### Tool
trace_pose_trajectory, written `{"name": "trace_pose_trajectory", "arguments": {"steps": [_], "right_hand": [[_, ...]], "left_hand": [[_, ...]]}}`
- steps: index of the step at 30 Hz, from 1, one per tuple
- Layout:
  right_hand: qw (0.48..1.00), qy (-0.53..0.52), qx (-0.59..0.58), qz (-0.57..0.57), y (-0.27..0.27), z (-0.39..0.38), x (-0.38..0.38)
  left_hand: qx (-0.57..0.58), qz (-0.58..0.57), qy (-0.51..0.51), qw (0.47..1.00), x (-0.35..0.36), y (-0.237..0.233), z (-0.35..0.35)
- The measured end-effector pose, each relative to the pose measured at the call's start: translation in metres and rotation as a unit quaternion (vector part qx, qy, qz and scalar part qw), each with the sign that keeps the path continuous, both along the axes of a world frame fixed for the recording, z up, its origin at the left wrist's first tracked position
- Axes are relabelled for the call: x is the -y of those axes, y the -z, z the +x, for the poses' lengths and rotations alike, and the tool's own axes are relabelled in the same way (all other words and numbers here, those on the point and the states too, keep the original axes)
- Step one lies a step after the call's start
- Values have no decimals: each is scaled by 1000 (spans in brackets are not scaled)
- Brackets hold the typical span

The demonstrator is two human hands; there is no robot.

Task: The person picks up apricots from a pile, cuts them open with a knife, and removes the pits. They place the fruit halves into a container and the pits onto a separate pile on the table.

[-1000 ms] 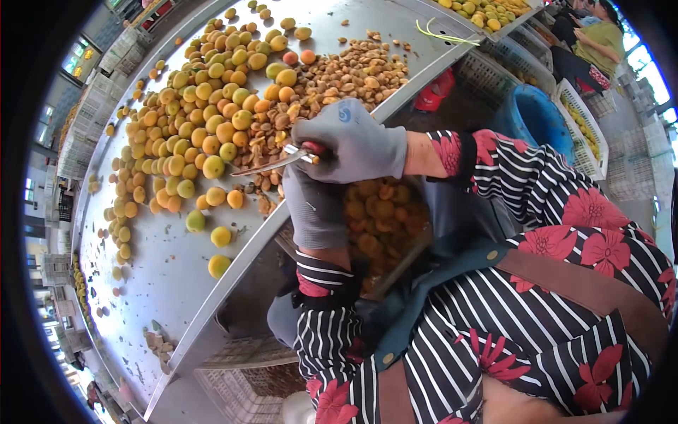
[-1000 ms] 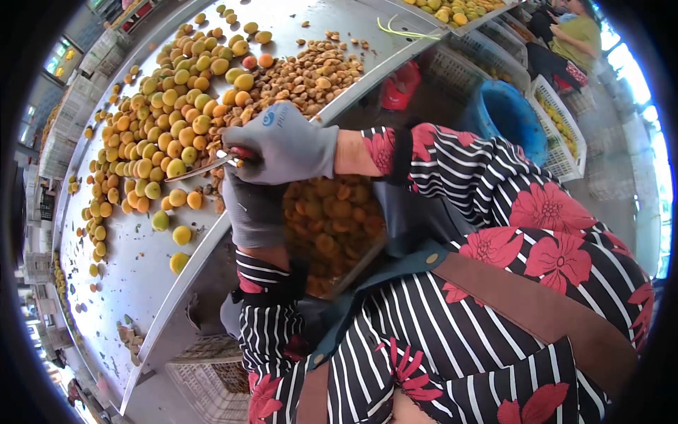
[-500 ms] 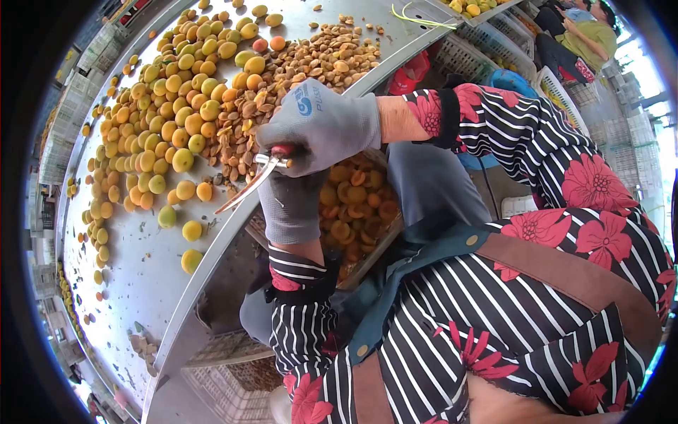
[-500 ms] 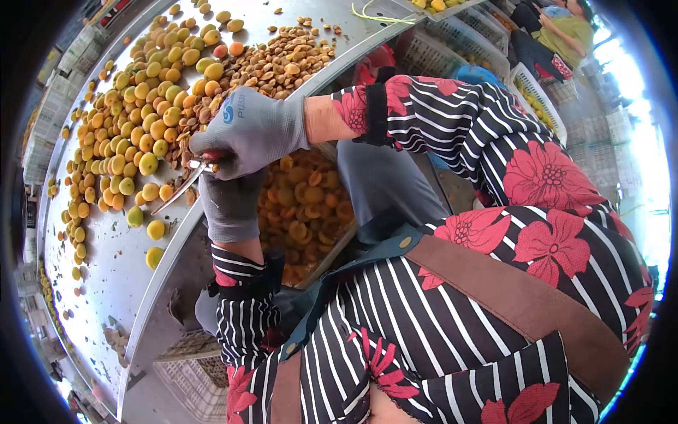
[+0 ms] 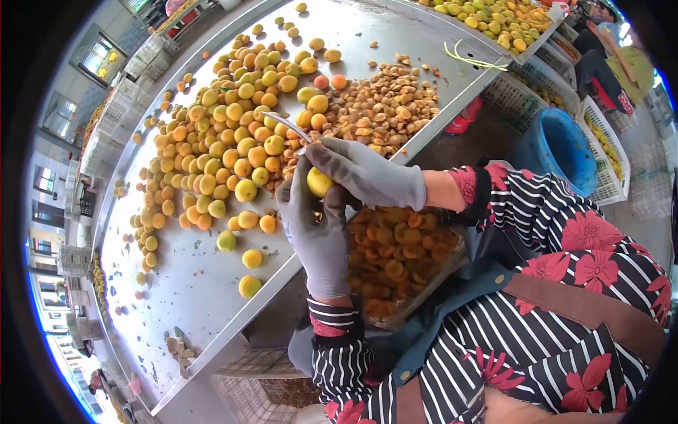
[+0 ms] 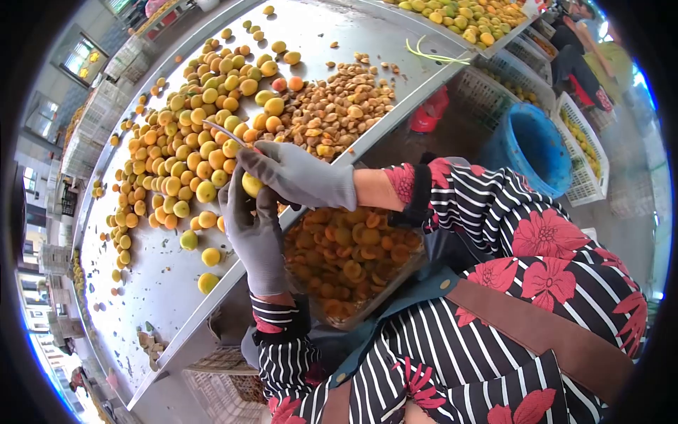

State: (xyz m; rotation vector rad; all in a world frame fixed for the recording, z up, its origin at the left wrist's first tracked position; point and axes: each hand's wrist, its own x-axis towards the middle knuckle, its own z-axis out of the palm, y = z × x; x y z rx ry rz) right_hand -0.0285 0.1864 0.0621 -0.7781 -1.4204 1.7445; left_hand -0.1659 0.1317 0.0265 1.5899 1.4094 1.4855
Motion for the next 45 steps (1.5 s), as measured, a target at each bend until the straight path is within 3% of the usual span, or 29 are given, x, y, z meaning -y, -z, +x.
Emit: {"name": "trace_pose_trajectory", "arguments": {"steps": [4,6,8,10,12,14,16,19,21,25,28,30,31,32,34,42,45], "right_hand": [[998,19,-53,19,17,-7,0],[993,42,-103,38,29,-5,2],[994,16,-102,34,28,3,-5],[993,-4,-82,84,33,7,-10],[994,-4,-95,62,37,8,-13],[997,-14,-37,67,34,16,-15],[994,7,-49,97,35,17,-14],[989,64,-20,135,33,22,-12],[991,34,55,119,32,24,-15],[991,-8,69,114,33,24,-19],[991,-36,67,107,32,20,-17],[990,52,51,123,35,14,-20],[999,45,8,21,31,19,-21],[996,76,20,29,27,22,-25],[996,74,-15,-49,26,25,-33],[997,80,12,4,31,19,-28],[996,77,-7,-45,23,22,-26]], "left_hand": [[-113,30,-34,993,-2,-9,-4],[-116,34,-26,992,-6,-10,-1],[-102,22,-32,994,-7,-13,2],[-163,16,-46,985,-7,-13,3],[-221,68,-35,972,-7,-7,2],[-263,67,-11,962,-8,-7,4],[-10,41,-26,999,-7,0,17],[14,-33,-3,999,-3,0,18],[15,-8,-18,1000,-8,8,24],[19,-63,-16,998,-3,0,23],[76,-89,-27,993,-1,-8,17],[176,-96,0,980,-3,-13,12],[200,-90,-28,975,-2,-18,13],[200,-90,-29,975,-3,-16,12],[312,-39,6,949,-3,-11,9],[259,-51,-10,965,2,-13,11],[270,-50,-1,962,1,-13,9]]}}
